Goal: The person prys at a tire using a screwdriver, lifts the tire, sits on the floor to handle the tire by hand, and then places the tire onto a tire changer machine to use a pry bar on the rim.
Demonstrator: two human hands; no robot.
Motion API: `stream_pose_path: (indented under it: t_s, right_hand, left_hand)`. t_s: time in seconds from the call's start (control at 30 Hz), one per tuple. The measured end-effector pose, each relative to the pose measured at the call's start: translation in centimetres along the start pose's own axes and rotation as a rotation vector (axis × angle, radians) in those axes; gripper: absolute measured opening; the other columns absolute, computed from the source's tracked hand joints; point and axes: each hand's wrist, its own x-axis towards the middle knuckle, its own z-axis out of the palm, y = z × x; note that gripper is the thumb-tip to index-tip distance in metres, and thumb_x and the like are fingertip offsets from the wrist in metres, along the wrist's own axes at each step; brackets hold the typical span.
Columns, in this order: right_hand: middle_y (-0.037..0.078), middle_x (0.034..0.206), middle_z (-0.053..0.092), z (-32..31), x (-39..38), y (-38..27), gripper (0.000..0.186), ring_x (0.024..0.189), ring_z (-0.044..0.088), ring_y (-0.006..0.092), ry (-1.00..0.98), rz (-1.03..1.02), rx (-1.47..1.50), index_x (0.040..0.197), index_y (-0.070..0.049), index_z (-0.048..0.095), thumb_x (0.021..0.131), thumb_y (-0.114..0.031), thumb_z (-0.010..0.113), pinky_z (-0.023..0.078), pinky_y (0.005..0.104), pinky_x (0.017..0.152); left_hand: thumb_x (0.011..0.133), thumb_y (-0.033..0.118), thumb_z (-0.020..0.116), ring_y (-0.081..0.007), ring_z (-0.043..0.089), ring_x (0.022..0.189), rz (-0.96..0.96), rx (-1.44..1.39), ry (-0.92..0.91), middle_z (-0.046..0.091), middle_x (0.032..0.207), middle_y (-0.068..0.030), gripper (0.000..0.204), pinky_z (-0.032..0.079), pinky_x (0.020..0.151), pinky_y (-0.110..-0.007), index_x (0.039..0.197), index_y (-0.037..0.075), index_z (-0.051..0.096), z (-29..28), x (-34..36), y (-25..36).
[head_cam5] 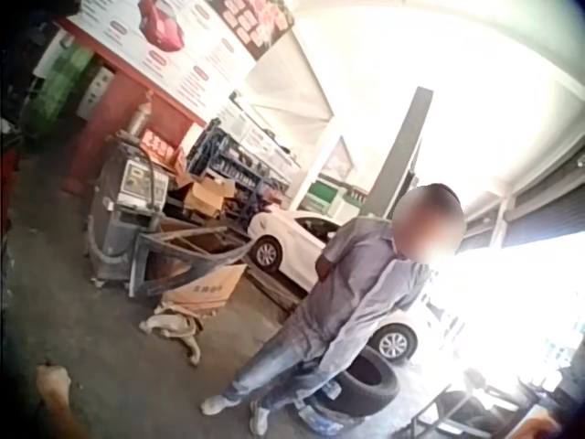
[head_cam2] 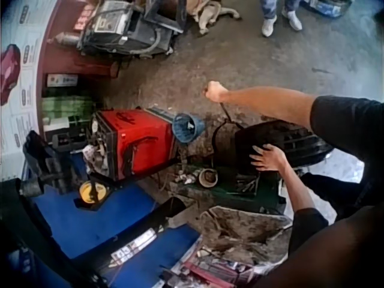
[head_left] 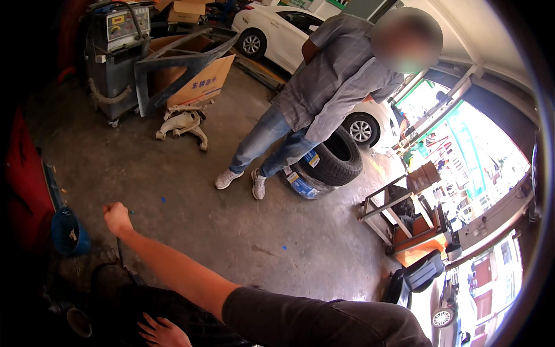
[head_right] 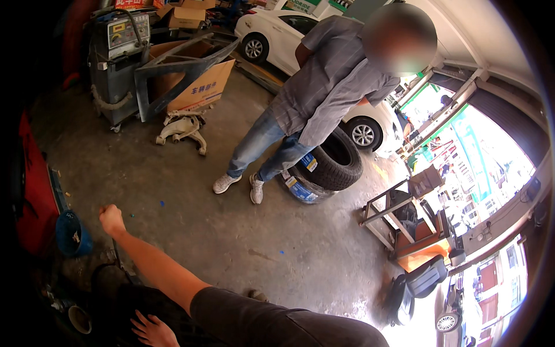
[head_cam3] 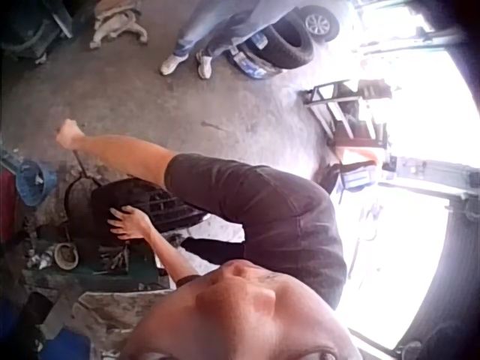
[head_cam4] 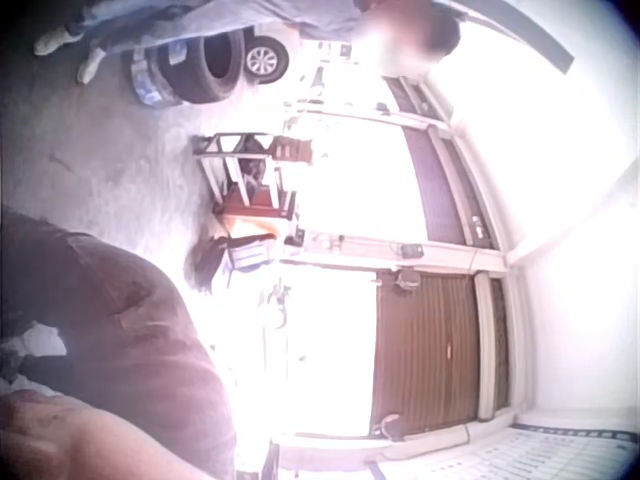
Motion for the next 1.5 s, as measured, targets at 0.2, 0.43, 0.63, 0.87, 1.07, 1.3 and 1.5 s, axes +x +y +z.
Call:
stream_pose_path:
  t_s: [0.2,0.43,0.63,0.87,1.07,1.3,1.5]
  right_hand:
    - [0.031,0.082,0.064,0.1,0.4,0.2,0.030,0.071,0.061,0.0461,-0.096,0.044,0.046,0.083,0.011,0.060,0.097,-0.015,0.056,0.047,0.0551,0.069]
    - [0.033,0.086,0.066,0.1,0.1,-0.1,0.029,0.080,0.065,0.0491,-0.041,0.058,0.055,0.089,0.011,0.063,0.096,-0.016,0.057,0.049,0.0533,0.071]
    - [0.035,0.089,0.066,0.1,-0.1,-0.2,0.032,0.091,0.064,0.0525,-0.012,0.008,0.045,0.089,0.012,0.064,0.096,-0.018,0.057,0.050,0.0533,0.074]
    - [0.035,0.096,0.067,0.3,0.2,0.3,0.028,0.096,0.065,0.0506,0.033,-0.035,-0.060,0.090,0.008,0.070,0.093,-0.018,0.059,0.053,0.0524,0.082]
    - [0.001,0.070,0.063,-1.3,-0.3,-0.7,0.010,0.071,0.066,0.0173,-0.116,-0.609,-1.501,0.081,-0.009,0.071,0.084,-0.019,0.071,0.045,0.0326,0.054]
    - [0.030,0.084,0.070,-2.8,-1.5,-4.0,0.031,0.083,0.072,0.0416,-0.108,0.097,-0.111,0.088,0.006,0.073,0.091,-0.023,0.061,0.055,0.0455,0.076]
    - [0.033,0.092,0.069,-3.1,-2.1,-4.4,0.030,0.091,0.069,0.0463,-0.140,0.039,-0.106,0.089,0.003,0.074,0.092,-0.022,0.058,0.057,0.0473,0.086]
  left_hand:
    - [0.102,0.045,0.039,-0.0448,0.037,0.144,-0.003,-0.014,-0.040,0.041,0.158,-0.0152,0.053,0.029,0.115,-0.063,0.151,0.027,0.048,-0.4,0.0,0.1]
    - [0.102,0.046,0.040,-0.0452,0.037,0.143,-0.001,-0.020,-0.020,0.042,0.158,-0.0153,0.053,0.029,0.115,-0.064,0.150,0.026,0.050,-0.2,0.2,0.0]
    - [0.101,0.046,0.040,-0.0458,0.038,0.143,0.002,-0.024,-0.012,0.041,0.158,-0.0149,0.054,0.030,0.114,-0.064,0.150,0.027,0.050,0.5,0.3,-0.3]
    - [0.104,0.045,0.038,-0.0380,0.037,0.145,-0.046,0.132,-0.072,0.040,0.159,-0.0105,0.052,0.033,0.113,-0.055,0.152,0.025,0.047,0.9,0.7,0.2]
    - [0.098,0.042,0.044,-0.0423,0.036,0.143,0.051,0.000,0.016,0.041,0.158,-0.0143,0.052,0.027,0.115,-0.059,0.145,0.021,0.051,1.1,-0.2,-0.5]
    - [0.093,0.020,0.054,-0.0410,0.035,0.144,0.230,-0.081,0.081,0.039,0.156,-0.0178,0.056,0.027,0.114,-0.067,0.149,0.020,0.047,-0.4,1.1,-0.3]
    - [0.078,0.003,0.060,-0.0335,0.057,0.100,0.398,-0.165,0.003,0.060,0.098,-0.0107,0.037,0.048,0.084,-0.047,0.108,0.017,0.077,-2.8,10.5,-0.2]
